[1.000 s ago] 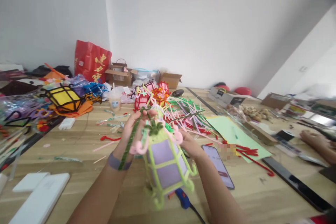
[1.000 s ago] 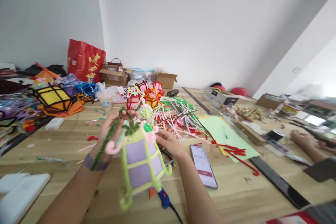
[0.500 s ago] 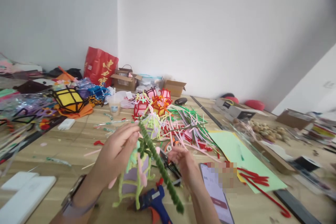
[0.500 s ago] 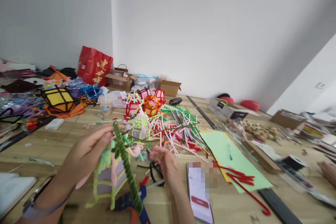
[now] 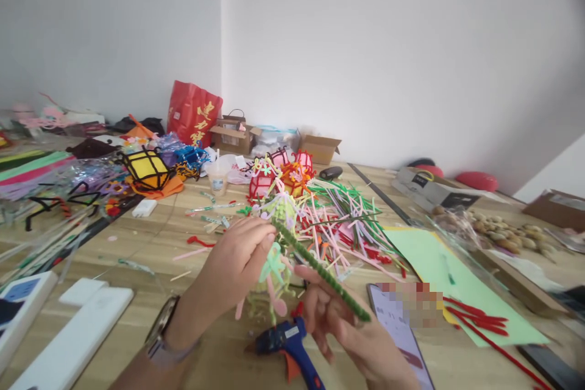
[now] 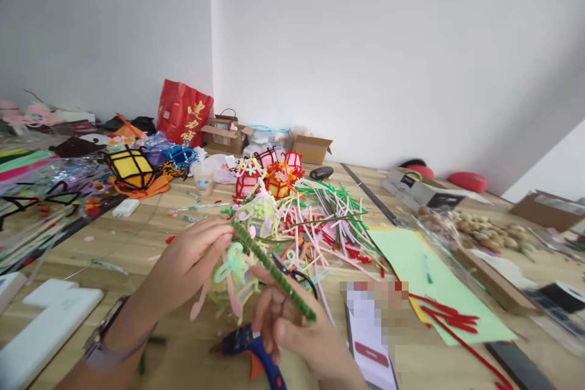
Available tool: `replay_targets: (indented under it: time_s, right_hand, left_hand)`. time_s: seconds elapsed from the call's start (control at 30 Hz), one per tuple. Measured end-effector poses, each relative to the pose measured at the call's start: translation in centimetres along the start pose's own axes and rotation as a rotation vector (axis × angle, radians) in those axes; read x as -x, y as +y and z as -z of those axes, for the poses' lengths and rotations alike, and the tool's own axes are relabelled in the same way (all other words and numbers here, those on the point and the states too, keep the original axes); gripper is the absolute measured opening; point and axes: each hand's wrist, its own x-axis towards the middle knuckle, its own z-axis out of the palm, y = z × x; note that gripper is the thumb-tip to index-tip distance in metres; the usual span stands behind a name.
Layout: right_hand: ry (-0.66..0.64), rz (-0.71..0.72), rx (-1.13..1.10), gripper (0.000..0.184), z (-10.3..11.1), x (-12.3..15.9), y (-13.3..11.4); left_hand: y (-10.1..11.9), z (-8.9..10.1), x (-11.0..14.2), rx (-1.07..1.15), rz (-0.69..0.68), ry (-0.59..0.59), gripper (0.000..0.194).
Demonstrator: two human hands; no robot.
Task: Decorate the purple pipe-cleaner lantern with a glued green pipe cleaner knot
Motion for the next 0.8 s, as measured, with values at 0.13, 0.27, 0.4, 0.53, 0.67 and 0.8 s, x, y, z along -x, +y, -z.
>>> replay_targets:
  time_s: [0.13,0.27,0.4,0.53,0.67,0.8]
  right_hand:
    - [-0.105,0.031,-0.040,0.075,1.5,-0.1,-3.4]
    - [-0.059,-0.039,0.065,0.034,1.8,-1.1,-6.5]
    - [0.064,-0.038,0.060,0.023,1.4,-1.6,-7.6]
    - [0.153,0.062,0.026,0.021,1.6,-1.0,-8.3]
    - [0.256,0.141,0.085,0.021,2.4,-0.5,-9.4]
    - [0.319,0.159,0.129,0.022,3.1,-0.5,-10.2]
  left_hand:
    - [-0.1,0.2,0.0,0.029,0.026,-0.004,0.028]
    - [0.0,0.3,-0.2,0.071,0.045,-0.073,0.030]
    - [-0.1,0.8,0.2,0.195,0.073,-0.047,0.029]
    - [-1.2,0.9,-0.2,0.311,0.312,0.194,0.031]
    - [-3.9,-1.9,-3.7,0.177,0.453,0.251,0.031]
    - [-6.7,-7.1,-8.5,-0.070,0.468,0.112,0.029]
